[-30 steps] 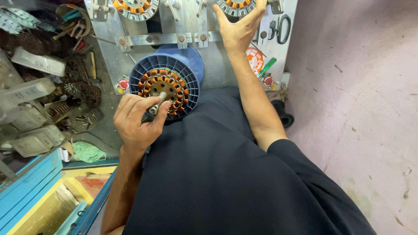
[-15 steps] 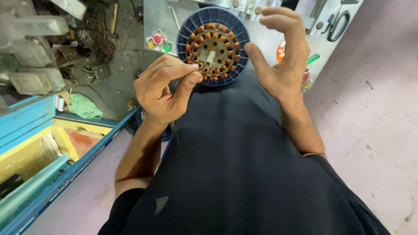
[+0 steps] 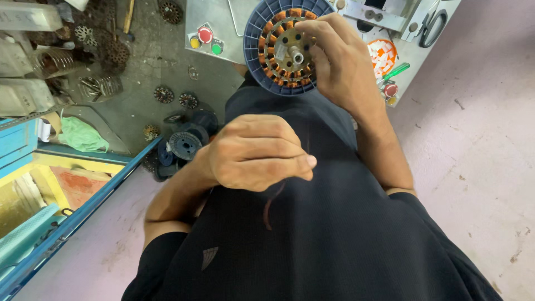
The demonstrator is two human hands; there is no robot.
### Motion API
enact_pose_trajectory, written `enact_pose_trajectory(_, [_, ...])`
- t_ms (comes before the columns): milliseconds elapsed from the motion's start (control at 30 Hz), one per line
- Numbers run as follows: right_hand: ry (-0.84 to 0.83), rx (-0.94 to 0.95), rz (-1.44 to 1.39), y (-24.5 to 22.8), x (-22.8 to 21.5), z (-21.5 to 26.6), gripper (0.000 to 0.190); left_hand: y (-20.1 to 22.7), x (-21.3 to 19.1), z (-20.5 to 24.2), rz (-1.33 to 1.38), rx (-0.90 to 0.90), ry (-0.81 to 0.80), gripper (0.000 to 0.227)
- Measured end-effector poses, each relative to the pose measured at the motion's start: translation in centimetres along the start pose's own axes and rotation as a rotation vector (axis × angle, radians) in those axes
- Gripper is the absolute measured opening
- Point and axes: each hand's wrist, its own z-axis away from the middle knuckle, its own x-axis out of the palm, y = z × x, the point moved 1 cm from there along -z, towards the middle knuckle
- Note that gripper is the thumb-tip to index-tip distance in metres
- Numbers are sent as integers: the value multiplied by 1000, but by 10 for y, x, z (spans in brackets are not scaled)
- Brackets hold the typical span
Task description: The person operates a winding machine to wrap wire around a stator core, then removes the stator and manually secures the windings with a thin wire. They use pliers to cut the wire and continue adjusting the stator assembly.
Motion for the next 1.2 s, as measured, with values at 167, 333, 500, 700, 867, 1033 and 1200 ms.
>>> enact_pose_trajectory(167, [-44, -78, 71, 10, 7, -9, 14, 6, 2, 9, 61, 15, -87, 20])
enact_pose_trajectory(333, [-101, -157, 126, 14, 7, -16, 10, 6, -2, 15, 74, 11, -102, 18])
enact_pose_trajectory(500, [-89, -150, 139, 11, 7, -20, 9, 5, -7, 22, 61, 22, -100, 17])
enact_pose_trajectory(700, [-66, -147, 98, 2, -2, -28, 10, 3, -11, 24, 63, 25, -78, 16])
enact_pose_trajectory(867, [-166, -249, 120, -4, -3, -38, 19, 1, -15, 22, 1, 64, -50, 18])
enact_pose_trajectory(1033, [-206, -247, 209, 3, 0, -45, 11, -4, -16, 22, -105, 90, 39, 19])
enact_pose_trajectory(1200, [-71, -272, 108, 12, -13, -40, 10, -22, -22, 35, -308, -140, 103, 54])
